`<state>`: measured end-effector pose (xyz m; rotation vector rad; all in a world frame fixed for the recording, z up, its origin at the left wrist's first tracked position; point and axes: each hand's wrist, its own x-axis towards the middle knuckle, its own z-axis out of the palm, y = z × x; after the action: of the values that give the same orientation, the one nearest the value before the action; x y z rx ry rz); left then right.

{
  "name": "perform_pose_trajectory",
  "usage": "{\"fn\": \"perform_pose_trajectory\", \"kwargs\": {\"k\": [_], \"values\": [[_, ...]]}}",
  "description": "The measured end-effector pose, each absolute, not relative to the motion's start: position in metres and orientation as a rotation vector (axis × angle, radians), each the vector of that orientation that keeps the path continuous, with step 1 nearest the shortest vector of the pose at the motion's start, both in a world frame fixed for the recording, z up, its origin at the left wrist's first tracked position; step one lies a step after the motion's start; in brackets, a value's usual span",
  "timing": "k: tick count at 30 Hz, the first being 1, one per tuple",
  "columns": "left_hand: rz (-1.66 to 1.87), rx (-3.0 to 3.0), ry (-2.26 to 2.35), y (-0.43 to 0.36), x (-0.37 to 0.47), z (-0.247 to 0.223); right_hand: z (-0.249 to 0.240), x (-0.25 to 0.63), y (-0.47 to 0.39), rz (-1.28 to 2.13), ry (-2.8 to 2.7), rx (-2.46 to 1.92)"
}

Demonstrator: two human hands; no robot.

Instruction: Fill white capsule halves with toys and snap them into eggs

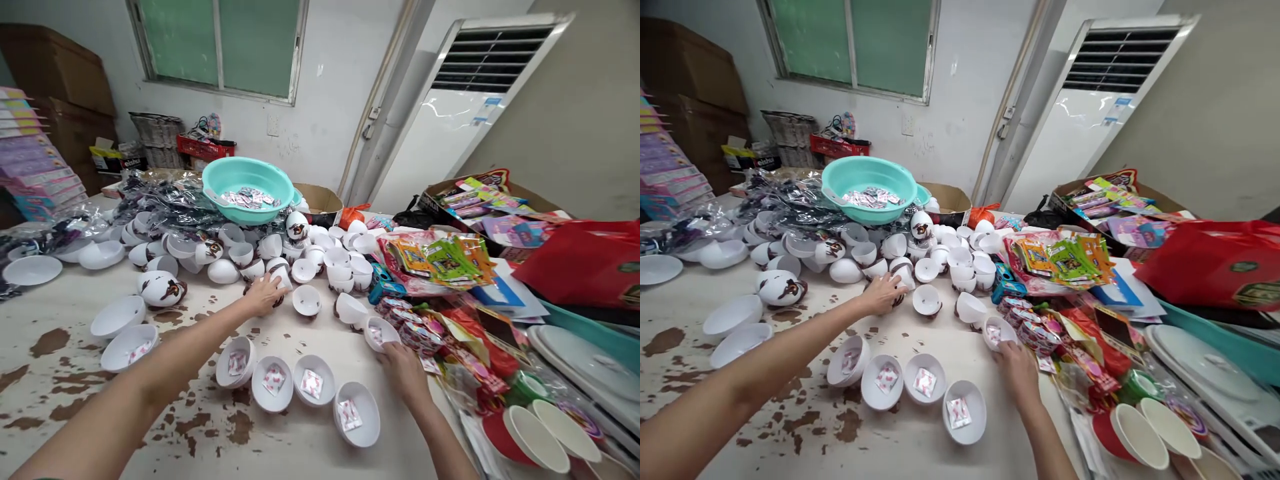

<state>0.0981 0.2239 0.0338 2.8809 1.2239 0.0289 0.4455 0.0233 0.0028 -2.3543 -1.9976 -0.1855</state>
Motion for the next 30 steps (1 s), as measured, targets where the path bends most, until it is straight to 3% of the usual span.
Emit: {"fn": "perform_pose_trajectory", "kwargs": {"k": [7, 13, 18, 22, 30], "values": [[-0.030, 2.876, 1.204, 0.197, 0.037, 0.050, 0.010, 0.409, -0.009, 0.167, -2.281, -2.087], [0.092, 2.824, 1.118, 0.138, 0.066, 0.073, 0.015, 0.391, -0.013, 0.301, -2.346, -2.007], [0.055, 2.954, 0.640, 0.057, 0.104, 0.045, 0.015, 0.387, -0.014, 0.305, -2.341, -2.004], [0.105, 3.072, 0.548, 0.029, 0.107, 0.019, 0.016, 0.389, -0.016, 0.280, -2.342, -1.998], [0.359, 3.064, 0.449, 0.007, 0.070, 0.028, 0.010, 0.399, -0.020, 0.256, -2.286, -1.940]]}}
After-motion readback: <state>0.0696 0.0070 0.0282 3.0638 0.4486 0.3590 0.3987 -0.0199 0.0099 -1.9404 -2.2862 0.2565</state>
